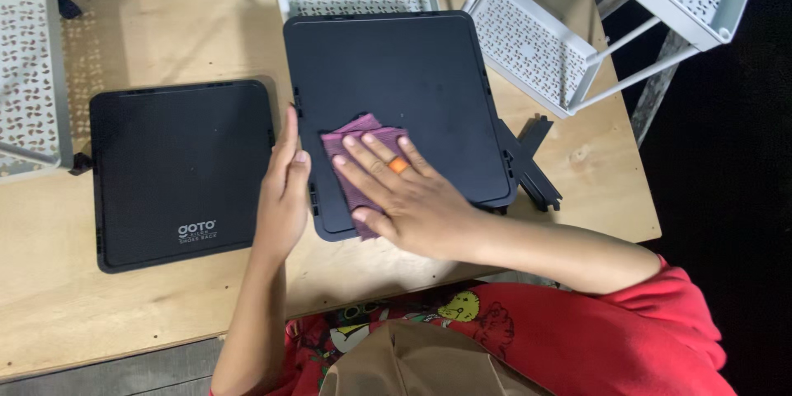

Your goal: The person wipes a black shoe rack unit with a cloth, then attaches black plastic feet to its underside. They stack another unit on top, wipe the top surface, and handle a white perforated tray, placing it on the table.

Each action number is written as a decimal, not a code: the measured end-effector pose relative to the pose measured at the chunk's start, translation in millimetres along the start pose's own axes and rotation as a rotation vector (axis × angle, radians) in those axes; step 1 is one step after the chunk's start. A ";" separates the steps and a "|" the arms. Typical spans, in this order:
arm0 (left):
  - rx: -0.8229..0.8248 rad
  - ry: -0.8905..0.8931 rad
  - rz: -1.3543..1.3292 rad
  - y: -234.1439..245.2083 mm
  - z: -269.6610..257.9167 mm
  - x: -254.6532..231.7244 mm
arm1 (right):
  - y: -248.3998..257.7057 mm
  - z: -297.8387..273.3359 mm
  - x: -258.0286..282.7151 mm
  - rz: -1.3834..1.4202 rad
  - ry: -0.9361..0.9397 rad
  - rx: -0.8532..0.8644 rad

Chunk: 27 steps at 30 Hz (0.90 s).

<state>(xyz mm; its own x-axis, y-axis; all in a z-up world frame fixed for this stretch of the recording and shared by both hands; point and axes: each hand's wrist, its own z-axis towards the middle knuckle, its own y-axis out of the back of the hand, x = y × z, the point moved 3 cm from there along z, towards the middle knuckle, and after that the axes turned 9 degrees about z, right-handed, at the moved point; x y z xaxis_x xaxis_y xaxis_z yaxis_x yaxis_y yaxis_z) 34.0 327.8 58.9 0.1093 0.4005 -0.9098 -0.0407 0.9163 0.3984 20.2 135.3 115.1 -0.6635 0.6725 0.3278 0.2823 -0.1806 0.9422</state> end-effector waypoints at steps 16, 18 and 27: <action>0.003 -0.082 0.002 4.4 4.1 -7.7 | 36.4 -69.7 -84.0 -0.043 -0.293 -0.101; 0.011 -0.114 0.027 5.9 5.8 -5.0 | 35.9 -59.4 -92.5 -0.048 -0.280 -0.116; 0.034 -0.049 0.083 6.0 7.9 1.6 | 62.2 38.4 -159.3 -0.050 -0.313 -0.211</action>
<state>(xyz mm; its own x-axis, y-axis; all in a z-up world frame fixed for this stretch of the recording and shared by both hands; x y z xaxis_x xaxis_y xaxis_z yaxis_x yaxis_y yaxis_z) 41.7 333.9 60.8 0.1553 0.4738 -0.8668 -0.0179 0.8787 0.4771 170.1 44.5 118.7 -0.4198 0.8650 0.2747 0.0846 -0.2641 0.9608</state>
